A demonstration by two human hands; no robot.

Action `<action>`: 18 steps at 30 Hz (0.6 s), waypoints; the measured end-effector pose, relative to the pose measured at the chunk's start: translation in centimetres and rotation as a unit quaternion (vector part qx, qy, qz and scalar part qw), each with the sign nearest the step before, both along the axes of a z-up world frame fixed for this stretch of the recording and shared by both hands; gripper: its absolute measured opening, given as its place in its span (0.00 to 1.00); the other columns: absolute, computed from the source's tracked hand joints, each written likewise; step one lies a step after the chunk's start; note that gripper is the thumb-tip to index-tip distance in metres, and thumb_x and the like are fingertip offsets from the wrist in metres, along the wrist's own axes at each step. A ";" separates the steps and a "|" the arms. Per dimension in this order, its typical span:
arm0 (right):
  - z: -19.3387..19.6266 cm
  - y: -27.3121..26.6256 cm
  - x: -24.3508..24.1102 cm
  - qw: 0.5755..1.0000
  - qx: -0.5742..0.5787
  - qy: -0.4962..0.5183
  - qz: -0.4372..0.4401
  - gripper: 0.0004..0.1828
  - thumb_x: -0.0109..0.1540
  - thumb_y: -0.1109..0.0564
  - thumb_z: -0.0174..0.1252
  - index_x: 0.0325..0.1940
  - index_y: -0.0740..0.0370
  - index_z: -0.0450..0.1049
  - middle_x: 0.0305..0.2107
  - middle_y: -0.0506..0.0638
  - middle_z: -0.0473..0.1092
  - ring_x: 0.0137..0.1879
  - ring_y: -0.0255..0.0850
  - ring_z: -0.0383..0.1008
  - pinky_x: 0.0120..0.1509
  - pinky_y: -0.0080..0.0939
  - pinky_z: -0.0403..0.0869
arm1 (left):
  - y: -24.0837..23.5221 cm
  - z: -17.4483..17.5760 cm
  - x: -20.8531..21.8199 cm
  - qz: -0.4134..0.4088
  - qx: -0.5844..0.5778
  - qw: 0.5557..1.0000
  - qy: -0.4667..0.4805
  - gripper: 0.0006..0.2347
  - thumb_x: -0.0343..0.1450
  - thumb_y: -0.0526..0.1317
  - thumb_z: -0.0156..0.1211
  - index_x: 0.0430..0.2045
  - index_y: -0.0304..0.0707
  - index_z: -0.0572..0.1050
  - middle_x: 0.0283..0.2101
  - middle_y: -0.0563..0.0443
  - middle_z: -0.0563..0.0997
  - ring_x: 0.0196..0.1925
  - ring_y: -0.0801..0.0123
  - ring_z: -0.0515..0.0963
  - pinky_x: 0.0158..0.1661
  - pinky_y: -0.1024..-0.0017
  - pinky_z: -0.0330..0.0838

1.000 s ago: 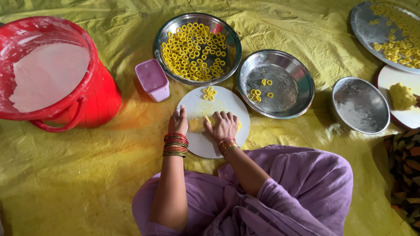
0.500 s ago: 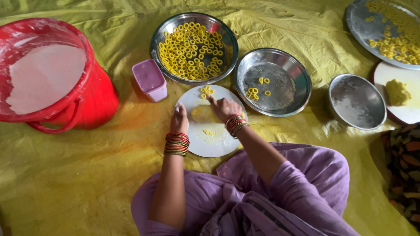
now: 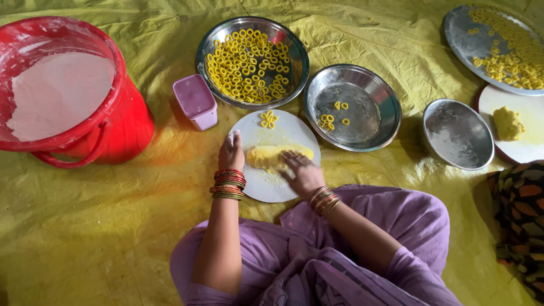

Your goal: The person kneads and rolls yellow dough on a white board, then shapes small pieces into ring-like forms and places them into a metal tray. The person repeatedly takes small portions of dough, rolls them between the palms, and arranges the finished rings in the tray.

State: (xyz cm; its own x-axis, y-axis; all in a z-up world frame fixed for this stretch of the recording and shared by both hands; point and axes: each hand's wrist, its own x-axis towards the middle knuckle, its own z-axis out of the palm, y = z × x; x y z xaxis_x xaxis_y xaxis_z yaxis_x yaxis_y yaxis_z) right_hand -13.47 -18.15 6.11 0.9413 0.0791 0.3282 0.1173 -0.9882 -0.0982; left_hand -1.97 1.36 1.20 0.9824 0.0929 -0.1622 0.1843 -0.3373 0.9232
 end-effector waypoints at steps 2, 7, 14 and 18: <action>-0.2 -2.8 1.1 0.918 0.187 0.288 -0.198 0.25 0.70 0.36 0.46 0.62 0.47 0.75 0.52 0.49 0.77 0.52 0.45 0.80 0.59 0.47 0.78 | -0.5 0.4 -0.7 -0.019 0.032 0.999 0.012 0.21 0.75 0.53 0.48 0.52 0.36 0.76 0.53 0.38 0.81 0.55 0.50 0.80 0.55 0.62 0.72; -1.5 -8.3 4.9 0.975 0.216 0.024 -0.046 0.24 0.70 0.44 0.52 0.66 0.57 0.70 0.60 0.57 0.71 0.64 0.51 0.70 0.69 0.52 0.70 | -1.9 0.1 -1.3 -0.010 0.058 0.993 -0.106 0.19 0.75 0.52 0.50 0.50 0.37 0.78 0.53 0.40 0.81 0.55 0.48 0.79 0.54 0.59 0.72; -6.1 -6.6 5.5 0.955 0.289 0.038 0.060 0.38 0.69 0.34 0.45 0.75 0.60 0.59 0.70 0.62 0.60 0.80 0.57 0.51 0.84 0.56 0.45 | -3.3 -2.3 -0.6 0.003 0.154 0.966 -0.210 0.29 0.78 0.56 0.45 0.70 0.34 0.58 0.72 0.31 0.61 0.76 0.42 0.56 0.71 0.42 0.41; -5.5 -5.7 5.6 0.937 0.338 0.051 0.075 0.41 0.68 0.31 0.42 0.77 0.59 0.57 0.72 0.62 0.58 0.81 0.59 0.49 0.85 0.55 0.45 | -5.3 -2.7 -1.8 -0.057 0.182 0.960 -0.203 0.38 0.75 0.61 0.46 0.75 0.33 0.48 0.76 0.29 0.52 0.79 0.42 0.47 0.72 0.42 0.35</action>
